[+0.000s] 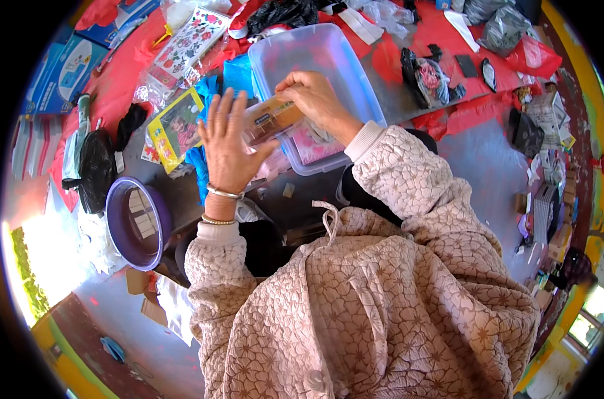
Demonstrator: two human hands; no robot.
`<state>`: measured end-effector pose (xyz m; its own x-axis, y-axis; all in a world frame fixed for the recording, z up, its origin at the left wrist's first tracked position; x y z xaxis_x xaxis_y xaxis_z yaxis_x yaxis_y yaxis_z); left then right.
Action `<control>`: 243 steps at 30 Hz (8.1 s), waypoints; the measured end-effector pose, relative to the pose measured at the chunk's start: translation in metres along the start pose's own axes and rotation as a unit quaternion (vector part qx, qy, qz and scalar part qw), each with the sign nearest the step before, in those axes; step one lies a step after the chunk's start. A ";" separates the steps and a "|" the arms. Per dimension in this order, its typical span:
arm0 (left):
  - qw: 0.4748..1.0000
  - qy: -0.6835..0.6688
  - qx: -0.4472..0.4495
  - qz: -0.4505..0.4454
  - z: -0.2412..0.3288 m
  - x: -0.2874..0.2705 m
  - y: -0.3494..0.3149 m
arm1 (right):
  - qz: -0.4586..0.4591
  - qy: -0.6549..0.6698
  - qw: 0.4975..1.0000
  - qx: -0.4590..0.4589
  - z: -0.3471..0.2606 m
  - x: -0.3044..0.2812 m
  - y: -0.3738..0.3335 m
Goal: The person organizes small items on a cluttered table. They repeatedly pick up small boxes and plastic-wrapped items, wipe them with a cloth, and place them into a clear plastic container. The person also handles a pink patterned item and a small plastic bag during the process.
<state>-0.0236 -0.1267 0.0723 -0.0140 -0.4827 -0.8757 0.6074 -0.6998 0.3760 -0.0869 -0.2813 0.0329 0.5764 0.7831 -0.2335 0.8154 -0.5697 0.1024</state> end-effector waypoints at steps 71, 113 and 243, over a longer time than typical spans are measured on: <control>0.493 -0.728 -0.411 -0.241 -0.050 0.053 -0.010 | -0.154 0.311 0.930 0.123 -0.003 0.039 0.006; 0.448 -0.775 -0.442 0.058 -0.121 0.022 0.015 | 0.256 0.380 0.889 -0.002 0.115 -0.257 0.237; 0.406 -0.888 -0.190 -0.106 -0.106 0.017 -0.042 | -0.155 0.496 0.849 0.097 -0.064 0.053 0.023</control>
<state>0.0347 -0.0495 0.0092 -0.4424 -0.2880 0.8493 0.5172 -0.8556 -0.0207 -0.0343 -0.2374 0.0850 0.1753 0.6727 0.7188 0.9673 -0.2535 0.0013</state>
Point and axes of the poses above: each hand's wrist, its own y-axis towards the middle knuckle, its own x-axis out of the palm, z = x × y, the point moved 4 cm from there along y, towards the middle knuckle, and after that the axes turned 14 degrees about -x, right-handed, at the moved point
